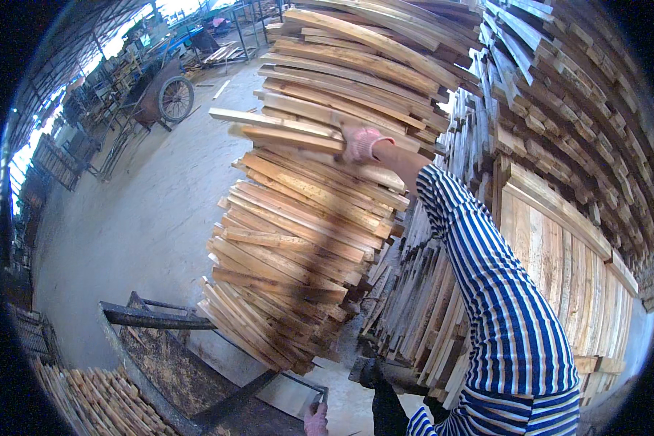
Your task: The person repeatedly picks up bundles of wooden planks from a pile and stacks them onto a growing stack. The worker wears pink gloves and handles the lumber by hand, moving between two locations in a warehouse setting.
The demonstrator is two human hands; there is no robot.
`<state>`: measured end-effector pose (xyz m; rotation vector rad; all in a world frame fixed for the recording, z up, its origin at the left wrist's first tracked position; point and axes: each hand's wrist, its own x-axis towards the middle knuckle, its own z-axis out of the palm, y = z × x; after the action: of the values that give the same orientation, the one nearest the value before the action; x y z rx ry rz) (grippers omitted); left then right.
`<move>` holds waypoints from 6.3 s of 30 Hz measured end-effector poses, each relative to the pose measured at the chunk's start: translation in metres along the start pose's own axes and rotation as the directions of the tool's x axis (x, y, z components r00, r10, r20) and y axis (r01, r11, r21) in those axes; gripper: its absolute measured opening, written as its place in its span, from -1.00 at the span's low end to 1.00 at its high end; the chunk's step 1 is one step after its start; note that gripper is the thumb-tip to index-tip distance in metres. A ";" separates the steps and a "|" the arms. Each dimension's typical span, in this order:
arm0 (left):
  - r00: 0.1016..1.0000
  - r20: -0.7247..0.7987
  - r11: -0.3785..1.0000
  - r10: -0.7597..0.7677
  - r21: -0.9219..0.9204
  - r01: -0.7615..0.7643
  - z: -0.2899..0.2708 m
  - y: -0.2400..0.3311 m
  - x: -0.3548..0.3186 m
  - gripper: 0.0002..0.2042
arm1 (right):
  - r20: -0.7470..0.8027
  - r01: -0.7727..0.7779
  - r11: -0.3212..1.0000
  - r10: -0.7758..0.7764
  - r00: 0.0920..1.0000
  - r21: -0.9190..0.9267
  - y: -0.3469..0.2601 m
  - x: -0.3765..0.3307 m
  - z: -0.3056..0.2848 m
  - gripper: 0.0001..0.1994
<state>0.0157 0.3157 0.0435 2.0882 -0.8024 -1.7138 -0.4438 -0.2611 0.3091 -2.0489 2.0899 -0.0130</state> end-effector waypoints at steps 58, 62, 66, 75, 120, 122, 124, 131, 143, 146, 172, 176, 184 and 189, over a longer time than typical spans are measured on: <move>0.964 0.030 0.591 0.263 -0.795 -0.136 0.019 0.237 0.013 -0.57 | -0.048 0.156 0.904 -0.149 0.988 0.397 -0.067 -0.072 0.098 -0.23; 0.963 0.042 0.596 0.266 -0.792 -0.130 0.029 0.250 0.003 -0.56 | -0.048 0.228 0.862 -0.232 0.972 0.453 -0.110 -0.095 0.134 -0.26; 0.967 -0.001 0.652 0.256 -0.738 -0.173 0.012 0.239 0.002 -0.50 | -0.227 0.219 0.945 -0.164 0.960 0.244 -0.091 -0.068 0.145 -0.45; 0.981 0.010 0.717 0.196 -0.684 -0.136 0.014 0.265 -0.014 -0.59 | -0.323 -0.128 0.988 0.148 0.935 0.081 -0.043 -0.058 0.181 -0.36; 0.337 0.394 0.488 0.855 -0.830 -0.270 0.361 0.435 -0.457 -0.30 | -0.030 0.051 0.981 -0.046 0.999 0.190 0.185 -0.683 -0.274 -0.32; 0.244 0.535 0.584 0.809 -0.778 -0.232 0.397 0.400 -0.452 -0.36 | -0.121 -0.027 0.958 0.064 0.991 0.284 0.230 -0.744 -0.249 -0.31; 0.115 0.740 0.642 0.663 -0.483 -0.595 0.366 0.384 -0.409 -0.42 | -0.225 0.054 0.949 0.018 0.974 0.310 0.252 -0.759 -0.229 -0.27; 0.248 0.962 0.786 0.115 0.065 -0.615 0.363 0.313 -0.410 -0.39 | -0.152 -0.140 0.952 0.186 0.971 0.274 0.280 -0.763 -0.126 -0.36; 0.362 0.804 0.338 0.472 0.214 -0.917 0.340 0.306 -0.431 -0.32 | -0.312 -0.053 0.967 0.132 0.941 0.251 0.337 -0.760 -0.125 -0.27; 0.285 0.753 0.251 0.593 0.164 -0.954 0.361 0.307 -0.437 -0.33 | -0.325 -0.110 0.976 0.168 0.931 0.189 0.351 -0.768 -0.150 -0.29; 0.123 0.889 -0.442 0.440 0.334 -0.832 0.372 0.305 -0.399 -0.33 | -0.091 -0.216 0.893 0.272 0.958 0.394 0.245 -0.921 -0.118 -0.59; 0.223 0.926 -0.427 0.304 0.342 -0.837 0.389 0.317 -0.413 -0.27 | 0.107 -0.660 0.749 0.662 0.742 -0.058 0.302 -1.002 -0.103 -0.15; 0.261 0.951 -0.446 0.164 0.307 -0.841 0.401 0.321 -0.408 -0.30 | 0.109 -0.493 0.868 0.496 0.862 -0.049 0.336 -1.083 -0.045 -0.66; 0.335 0.932 -0.420 0.138 0.361 -0.833 0.388 0.327 -0.411 -0.30 | 0.085 -0.523 0.852 0.519 0.850 0.030 0.299 -1.056 -0.058 -0.68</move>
<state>-0.4815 0.3451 0.4659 0.5379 -3.3783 -0.7215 -0.7400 0.7840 0.4739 -1.3633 2.4930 0.0919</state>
